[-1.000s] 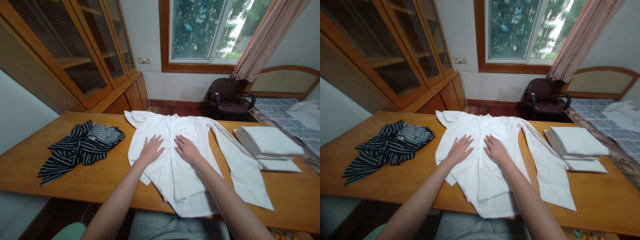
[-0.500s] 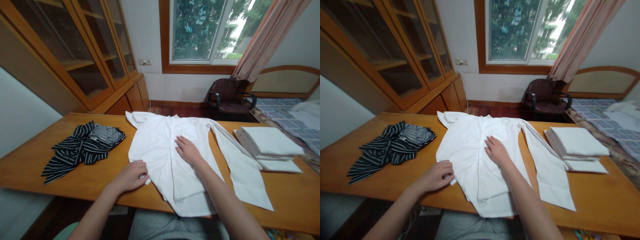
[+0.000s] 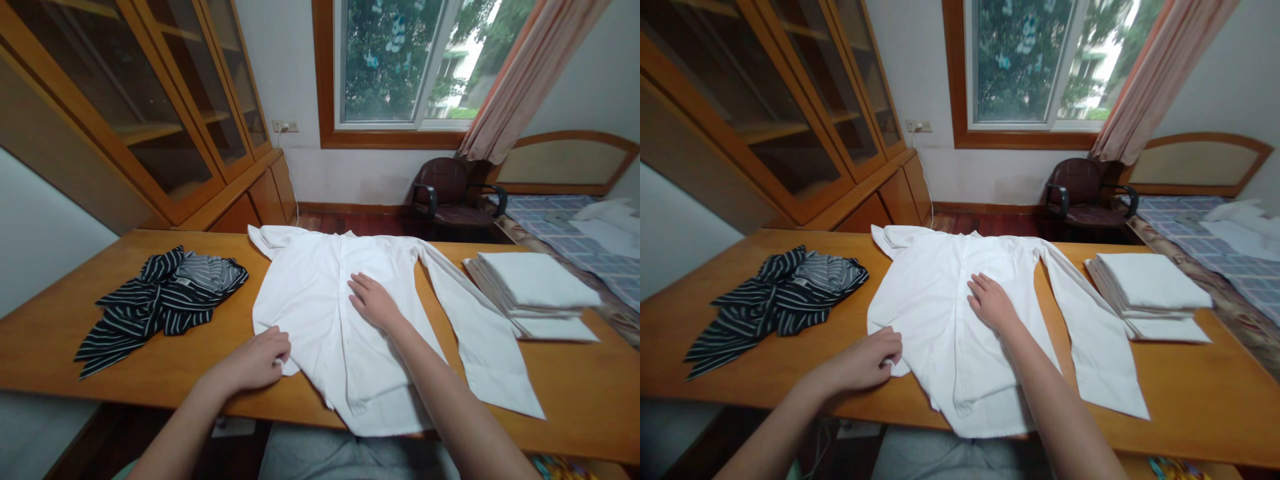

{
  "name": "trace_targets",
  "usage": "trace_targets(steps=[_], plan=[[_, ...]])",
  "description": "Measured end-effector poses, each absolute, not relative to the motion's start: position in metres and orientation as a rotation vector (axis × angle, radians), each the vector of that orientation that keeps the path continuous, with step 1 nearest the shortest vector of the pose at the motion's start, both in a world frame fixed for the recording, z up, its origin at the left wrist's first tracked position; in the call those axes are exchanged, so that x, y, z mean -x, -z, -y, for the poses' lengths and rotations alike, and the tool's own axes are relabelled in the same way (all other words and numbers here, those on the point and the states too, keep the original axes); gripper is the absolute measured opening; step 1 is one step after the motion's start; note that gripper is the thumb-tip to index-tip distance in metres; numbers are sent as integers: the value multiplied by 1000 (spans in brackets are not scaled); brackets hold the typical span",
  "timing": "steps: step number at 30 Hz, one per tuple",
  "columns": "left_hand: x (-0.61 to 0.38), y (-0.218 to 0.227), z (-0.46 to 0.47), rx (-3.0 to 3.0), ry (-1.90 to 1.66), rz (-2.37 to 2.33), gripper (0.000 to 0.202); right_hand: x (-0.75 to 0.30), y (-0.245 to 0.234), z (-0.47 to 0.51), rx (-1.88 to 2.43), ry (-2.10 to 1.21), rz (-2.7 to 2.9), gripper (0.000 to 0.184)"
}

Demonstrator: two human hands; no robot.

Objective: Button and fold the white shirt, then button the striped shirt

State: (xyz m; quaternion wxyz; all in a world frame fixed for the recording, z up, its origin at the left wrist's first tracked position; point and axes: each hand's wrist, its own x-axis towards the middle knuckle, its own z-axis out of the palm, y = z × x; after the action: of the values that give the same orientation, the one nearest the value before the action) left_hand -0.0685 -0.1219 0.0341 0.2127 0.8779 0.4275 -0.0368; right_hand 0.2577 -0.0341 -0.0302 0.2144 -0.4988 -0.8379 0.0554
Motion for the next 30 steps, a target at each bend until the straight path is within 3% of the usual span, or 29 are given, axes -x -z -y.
trace_targets(steps=[10,15,22,30], plan=[[107,-42,119,-2213,591,-1581,17,-258,30,35,1373,-178,2294,41],[119,-51,129,-2119,670,-1686,15,-257,30,36,1380,-163,2295,41],[79,-62,114,-2414,179,-1537,21,-257,31,35,1379,-161,2300,41],[-3,-25,57,-2474,-405,-1424,16,-257,31,36,1349,-172,2256,38]])
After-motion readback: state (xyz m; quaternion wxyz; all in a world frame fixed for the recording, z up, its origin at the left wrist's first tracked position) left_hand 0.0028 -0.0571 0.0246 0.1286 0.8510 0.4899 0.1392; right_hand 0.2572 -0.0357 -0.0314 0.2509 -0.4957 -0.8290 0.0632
